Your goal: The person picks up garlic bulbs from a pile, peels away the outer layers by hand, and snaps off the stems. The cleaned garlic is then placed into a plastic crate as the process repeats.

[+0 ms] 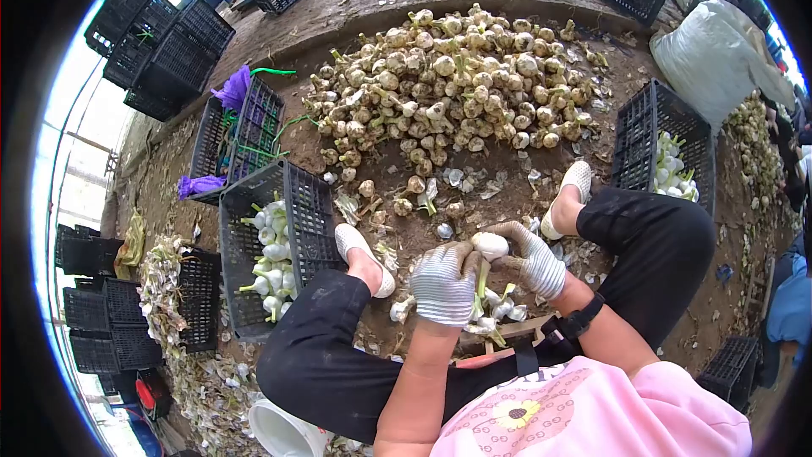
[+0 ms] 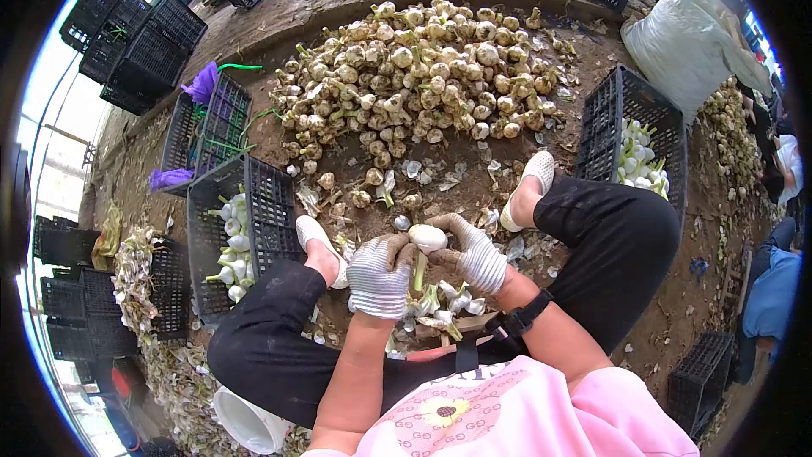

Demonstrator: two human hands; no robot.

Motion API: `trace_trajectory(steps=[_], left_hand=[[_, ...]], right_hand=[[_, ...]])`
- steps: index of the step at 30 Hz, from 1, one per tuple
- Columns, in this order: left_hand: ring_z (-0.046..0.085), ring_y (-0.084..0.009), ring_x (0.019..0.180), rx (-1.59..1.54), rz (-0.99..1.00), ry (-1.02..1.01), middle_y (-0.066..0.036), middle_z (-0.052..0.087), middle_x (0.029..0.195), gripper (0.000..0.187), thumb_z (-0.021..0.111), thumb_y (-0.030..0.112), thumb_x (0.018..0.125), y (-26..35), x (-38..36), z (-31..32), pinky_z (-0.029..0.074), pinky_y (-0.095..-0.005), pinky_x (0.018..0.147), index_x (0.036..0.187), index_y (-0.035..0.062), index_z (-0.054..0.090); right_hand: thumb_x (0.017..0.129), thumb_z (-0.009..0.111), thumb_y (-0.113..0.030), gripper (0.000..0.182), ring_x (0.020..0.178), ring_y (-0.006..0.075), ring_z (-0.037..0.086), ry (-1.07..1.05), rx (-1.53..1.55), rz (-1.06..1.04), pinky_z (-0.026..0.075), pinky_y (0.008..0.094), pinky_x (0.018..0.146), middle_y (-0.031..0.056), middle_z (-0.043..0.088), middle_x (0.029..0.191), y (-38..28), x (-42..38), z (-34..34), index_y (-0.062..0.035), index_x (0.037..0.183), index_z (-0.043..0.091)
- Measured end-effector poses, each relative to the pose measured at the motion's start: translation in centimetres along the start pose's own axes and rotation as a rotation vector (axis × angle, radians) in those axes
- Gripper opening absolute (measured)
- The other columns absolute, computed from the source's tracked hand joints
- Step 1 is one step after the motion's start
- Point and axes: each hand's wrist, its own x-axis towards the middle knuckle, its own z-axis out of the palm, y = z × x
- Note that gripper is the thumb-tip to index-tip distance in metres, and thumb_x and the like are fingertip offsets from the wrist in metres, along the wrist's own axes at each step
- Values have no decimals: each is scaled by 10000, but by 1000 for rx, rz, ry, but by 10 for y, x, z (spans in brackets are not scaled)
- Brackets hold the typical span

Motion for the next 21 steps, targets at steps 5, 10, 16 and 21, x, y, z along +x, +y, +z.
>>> trace_trajectory(steps=[5, 10, 16, 21], left_hand=[[581, -317, 672, 102, 47, 3, -141, 629, 776, 68, 631, 75, 724, 3, 2, 5, 474, -389, 655, 785, 44, 624], [534, -75, 640, -926, -667, 73, -38, 609, 725, 30, 555, 32, 830, -20, 5, 15, 443, -219, 580, 835, 13, 578], [574, -132, 744, -451, -291, -58, -46, 610, 777, 145, 634, 46, 790, -6, 2, 1, 469, -257, 677, 917, -8, 589], [594, -308, 734, 39, 130, 56, -133, 620, 783, 141, 656, 35, 701, 10, 7, 1, 479, -341, 674, 838, 21, 624]], right_hand=[[765, 699, -125, 465, 977, 141, 539, -10, -82, -17, 490, 288, 812, 55, 545, 1095, 5, -4, -6, -66, 1157, 457], [746, 716, -162, 492, 1005, 156, 532, -33, 146, -7, 471, 303, 852, 55, 545, 1109, -5, -7, 0, -69, 1157, 462], [741, 722, -161, 507, 1038, 157, 518, 43, 30, -50, 439, 306, 900, 60, 541, 1126, -2, -3, -4, -48, 1159, 459], [733, 729, -180, 517, 1006, 148, 533, 68, -114, -22, 468, 292, 854, 65, 546, 1119, -1, -3, -2, -44, 1153, 461]])
